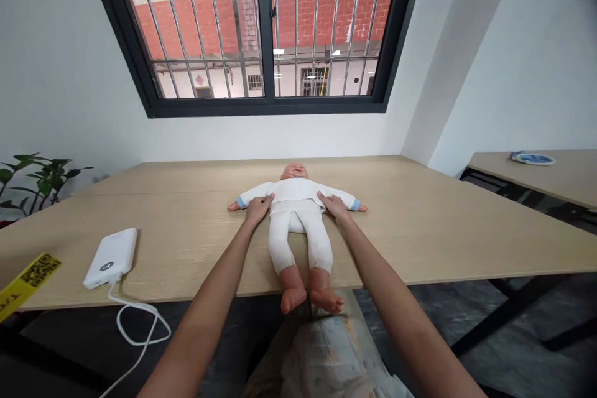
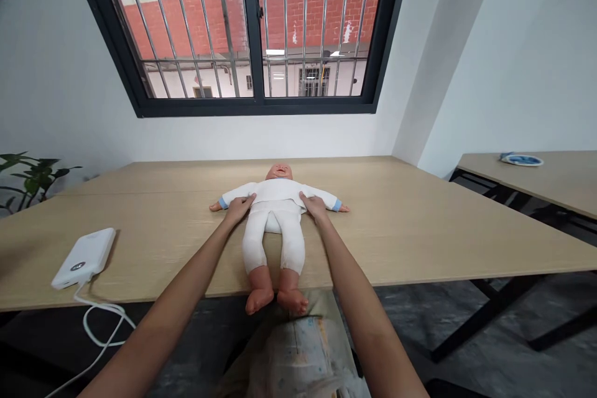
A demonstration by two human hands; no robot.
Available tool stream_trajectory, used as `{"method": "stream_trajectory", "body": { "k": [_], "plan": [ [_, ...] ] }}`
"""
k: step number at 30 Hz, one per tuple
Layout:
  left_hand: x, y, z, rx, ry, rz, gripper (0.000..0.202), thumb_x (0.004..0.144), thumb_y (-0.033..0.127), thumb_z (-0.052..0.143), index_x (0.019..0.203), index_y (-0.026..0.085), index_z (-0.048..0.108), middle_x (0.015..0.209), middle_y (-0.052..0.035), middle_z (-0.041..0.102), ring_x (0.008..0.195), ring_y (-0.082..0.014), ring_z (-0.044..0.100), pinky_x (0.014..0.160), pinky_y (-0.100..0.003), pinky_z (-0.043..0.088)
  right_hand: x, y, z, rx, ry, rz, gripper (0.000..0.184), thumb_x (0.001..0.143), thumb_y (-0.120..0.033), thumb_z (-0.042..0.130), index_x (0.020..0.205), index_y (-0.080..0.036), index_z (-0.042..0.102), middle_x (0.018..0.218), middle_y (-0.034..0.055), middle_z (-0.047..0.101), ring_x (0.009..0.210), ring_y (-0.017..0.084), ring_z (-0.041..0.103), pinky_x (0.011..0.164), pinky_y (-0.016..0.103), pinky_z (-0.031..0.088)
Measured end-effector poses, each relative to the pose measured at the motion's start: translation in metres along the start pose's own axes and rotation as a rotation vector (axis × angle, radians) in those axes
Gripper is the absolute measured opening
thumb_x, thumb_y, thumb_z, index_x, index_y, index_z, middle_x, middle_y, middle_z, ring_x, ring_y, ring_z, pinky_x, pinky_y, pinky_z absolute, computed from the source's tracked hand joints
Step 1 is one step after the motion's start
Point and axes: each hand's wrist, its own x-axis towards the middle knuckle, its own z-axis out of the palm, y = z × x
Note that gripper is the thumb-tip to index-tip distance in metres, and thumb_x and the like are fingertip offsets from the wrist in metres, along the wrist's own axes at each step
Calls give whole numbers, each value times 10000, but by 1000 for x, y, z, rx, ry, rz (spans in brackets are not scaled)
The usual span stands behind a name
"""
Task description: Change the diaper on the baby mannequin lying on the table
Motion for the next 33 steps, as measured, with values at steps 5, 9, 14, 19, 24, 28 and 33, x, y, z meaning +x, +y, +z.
{"method": "stream_trajectory", "body": {
  "k": [5, 9, 14, 19, 24, 28, 33],
  "plan": [
    [-5, 6, -7, -131, -16, 55, 418, 642, 573, 692, 703, 173, 587, 774, -53, 658, 810, -211, 595, 777, -319, 450, 14, 29, 4, -47, 120, -34, 372, 767, -525, 671, 722, -185, 526, 759, 76, 623, 744, 215, 576, 749, 341, 473],
    [-9, 10, -14, -243, -203, 65, 534, 586, 448, 780, 1017, 165, 641, 1038, -80, 670, 953, -199, 604, 844, -300, 463, 12, 34, 1, 106, -82, -132, 518, 704, -564, 700, 1014, -167, 578, 1060, 98, 641, 964, 221, 582, 892, 346, 470],
    [-10, 12, -14, -265, -262, 16, 557, 518, 385, 822, 995, 152, 652, 993, -77, 665, 945, -207, 589, 830, -309, 453, 6, 31, -9, 133, -316, -185, 649, 721, -498, 731, 1263, -181, 566, 1290, 99, 576, 1123, 229, 545, 1009, 371, 408],
    [-8, 13, -7, -260, -229, 22, 417, 489, 417, 824, 751, 160, 627, 727, -15, 622, 751, -174, 553, 716, -298, 425, 8, 34, -7, 190, -281, -207, 438, 683, -521, 733, 897, -144, 670, 1012, 89, 666, 938, 212, 592, 912, 345, 444],
    [-7, 9, -11, -269, -235, 18, 359, 517, 409, 806, 689, 162, 610, 678, 5, 587, 678, -144, 500, 666, -279, 387, 13, 36, -10, 284, -320, -210, 372, 704, -508, 710, 751, -153, 612, 841, 45, 624, 805, 170, 540, 802, 302, 430],
    [-7, 6, -18, -298, -272, -2, 350, 555, 415, 779, 707, 164, 588, 702, 14, 581, 696, -139, 510, 684, -270, 390, 20, 39, -19, 259, -354, -183, 376, 725, -531, 678, 733, -177, 551, 745, -3, 542, 722, 142, 470, 721, 271, 403],
    [-11, 9, -23, -290, -380, -1, 338, 576, 399, 790, 716, 156, 600, 701, 25, 555, 692, -127, 494, 662, -249, 362, 24, 45, -20, 169, -399, -202, 410, 721, -574, 676, 701, -183, 556, 744, 0, 544, 729, 153, 479, 748, 293, 406]
  ]
}}
